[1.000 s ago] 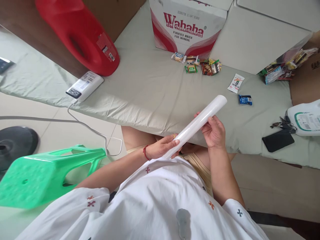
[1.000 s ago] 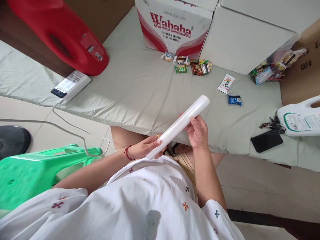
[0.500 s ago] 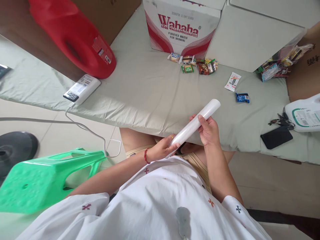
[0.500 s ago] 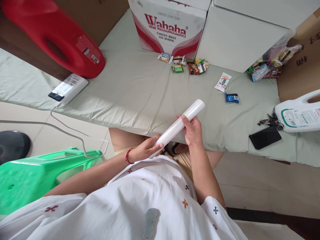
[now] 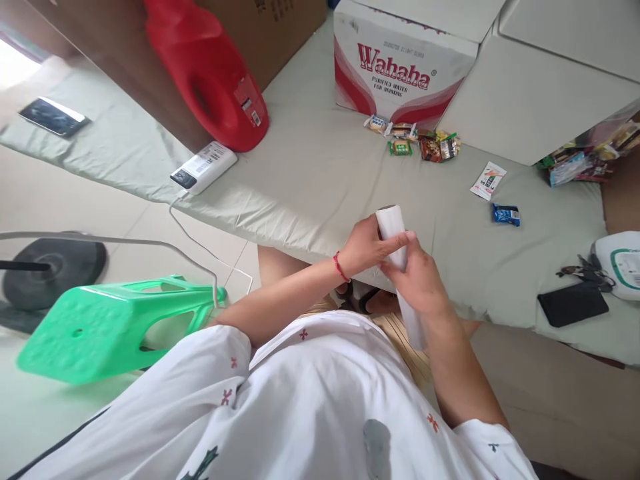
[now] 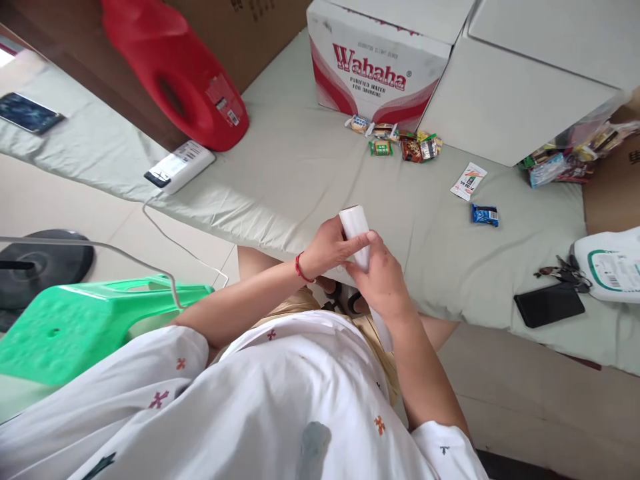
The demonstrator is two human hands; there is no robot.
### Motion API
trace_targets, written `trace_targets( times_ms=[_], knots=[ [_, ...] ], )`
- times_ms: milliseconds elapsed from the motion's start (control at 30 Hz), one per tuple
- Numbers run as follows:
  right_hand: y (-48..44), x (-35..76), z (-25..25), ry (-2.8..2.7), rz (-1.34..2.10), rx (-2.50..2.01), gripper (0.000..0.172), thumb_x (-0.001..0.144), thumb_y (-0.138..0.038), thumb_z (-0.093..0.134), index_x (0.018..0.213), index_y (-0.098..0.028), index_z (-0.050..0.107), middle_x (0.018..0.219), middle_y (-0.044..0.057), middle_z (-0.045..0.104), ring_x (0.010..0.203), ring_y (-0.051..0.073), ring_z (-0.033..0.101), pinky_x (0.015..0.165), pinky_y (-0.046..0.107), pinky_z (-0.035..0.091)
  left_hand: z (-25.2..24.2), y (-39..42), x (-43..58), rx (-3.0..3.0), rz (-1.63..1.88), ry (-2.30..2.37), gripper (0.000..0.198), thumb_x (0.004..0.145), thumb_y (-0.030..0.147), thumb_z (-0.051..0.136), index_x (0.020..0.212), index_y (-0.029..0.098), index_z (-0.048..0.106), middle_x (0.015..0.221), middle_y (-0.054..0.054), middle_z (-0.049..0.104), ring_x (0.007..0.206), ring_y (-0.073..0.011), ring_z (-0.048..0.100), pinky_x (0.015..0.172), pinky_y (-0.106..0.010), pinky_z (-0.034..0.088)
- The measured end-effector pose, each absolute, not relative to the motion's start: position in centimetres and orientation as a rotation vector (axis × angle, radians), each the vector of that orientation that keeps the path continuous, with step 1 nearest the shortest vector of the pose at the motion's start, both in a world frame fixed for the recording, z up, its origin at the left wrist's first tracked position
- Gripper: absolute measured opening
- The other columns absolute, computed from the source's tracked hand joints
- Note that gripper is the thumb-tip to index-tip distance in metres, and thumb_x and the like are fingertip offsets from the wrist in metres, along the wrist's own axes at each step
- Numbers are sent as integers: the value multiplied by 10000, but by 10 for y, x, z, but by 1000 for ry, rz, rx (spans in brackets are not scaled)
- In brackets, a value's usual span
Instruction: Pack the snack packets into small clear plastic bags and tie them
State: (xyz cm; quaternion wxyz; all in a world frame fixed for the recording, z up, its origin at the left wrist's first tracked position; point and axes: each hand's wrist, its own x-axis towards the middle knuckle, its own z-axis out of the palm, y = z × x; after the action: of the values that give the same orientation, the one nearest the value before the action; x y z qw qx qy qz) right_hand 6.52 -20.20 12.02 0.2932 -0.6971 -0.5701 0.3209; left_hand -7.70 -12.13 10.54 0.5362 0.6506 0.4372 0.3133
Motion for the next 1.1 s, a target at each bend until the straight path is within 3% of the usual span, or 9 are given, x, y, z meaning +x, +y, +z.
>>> trace_targets(
  times_ms=[133, 233, 333, 600, 700, 800, 867, 1000, 1100],
  knots=[
    [-214, 68, 111, -1534, 987, -1849, 824, 813, -475, 798, 1528, -247, 457, 1251, 110, 722, 1092, 300, 693, 888, 420, 560, 106, -110, -80, 1526, 783, 1089, 575, 839, 737, 691, 806, 189, 521, 736, 19, 504, 694, -121, 434, 605, -266, 325],
    [-224, 77, 108, -1473, 1184, -1844, 654, 888, -594, 703, 1397, -220, 534, 1032, 78, 743, 888, 254, 698, 788, 396, 556, 104, -105, -89, 1458, 771, 990, 610, 818, 769, 702, 806, 193, 504, 718, 29, 464, 662, -105, 394, 573, -256, 306],
    [-231, 82, 109, -1375, 1440, -1750, 534, 896, -634, 678, 1205, -212, 570, 788, 11, 674, 694, 197, 632, 684, 353, 532, 101, -104, -95, 1393, 684, 826, 661, 744, 786, 779, 803, 202, 476, 668, 58, 400, 603, -80, 345, 527, -242, 267],
    [-235, 86, 99, -1229, 1711, -1505, 490, 898, -554, 749, 1187, -208, 558, 723, -27, 646, 678, 150, 593, 691, 301, 498, 83, -109, -103, 1138, 584, 673, 625, 733, 668, 879, 883, 188, 507, 674, 81, 425, 531, -37, 339, 470, -209, 261],
    [-237, 86, 95, -1102, 1827, -1384, 519, 902, -566, 756, 1223, -210, 560, 739, -30, 643, 645, 137, 586, 672, 296, 496, 80, -112, -104, 1002, 678, 619, 591, 718, 545, 937, 993, 188, 554, 775, 50, 550, 608, -56, 485, 533, -194, 375],
    [-234, 78, 91, -987, 1972, -1287, 578, 860, -608, 787, 1218, -218, 556, 803, -22, 653, 616, 135, 608, 623, 295, 510, 83, -118, -99, 797, 791, 577, 632, 726, 564, 921, 1123, 209, 581, 990, -20, 672, 866, -137, 663, 778, -265, 554],
    [-228, 70, 86, -1041, 1910, -1342, 606, 824, -635, 814, 1189, -219, 567, 809, -16, 669, 644, 150, 640, 642, 302, 535, 88, -123, -92, 653, 835, 619, 635, 752, 666, 859, 1095, 210, 580, 992, -32, 682, 884, -151, 680, 852, -316, 582],
    [-217, 53, 74, -1203, 1481, -1667, 653, 770, -726, 815, 1136, -227, 609, 852, 28, 744, 776, 218, 730, 695, 326, 586, 95, -127, -76, 605, 891, 851, 683, 726, 818, 786, 909, 210, 533, 792, 9, 630, 679, -120, 635, 666, -279, 550],
    [-216, 52, 73, -1223, 1525, -1635, 630, 847, -776, 711, 1132, -220, 634, 904, 76, 785, 866, 261, 788, 731, 343, 621, 99, -125, -73, 649, 821, 895, 722, 700, 870, 760, 873, 209, 526, 726, 13, 611, 631, -129, 632, 583, -277, 518]
  ],
)
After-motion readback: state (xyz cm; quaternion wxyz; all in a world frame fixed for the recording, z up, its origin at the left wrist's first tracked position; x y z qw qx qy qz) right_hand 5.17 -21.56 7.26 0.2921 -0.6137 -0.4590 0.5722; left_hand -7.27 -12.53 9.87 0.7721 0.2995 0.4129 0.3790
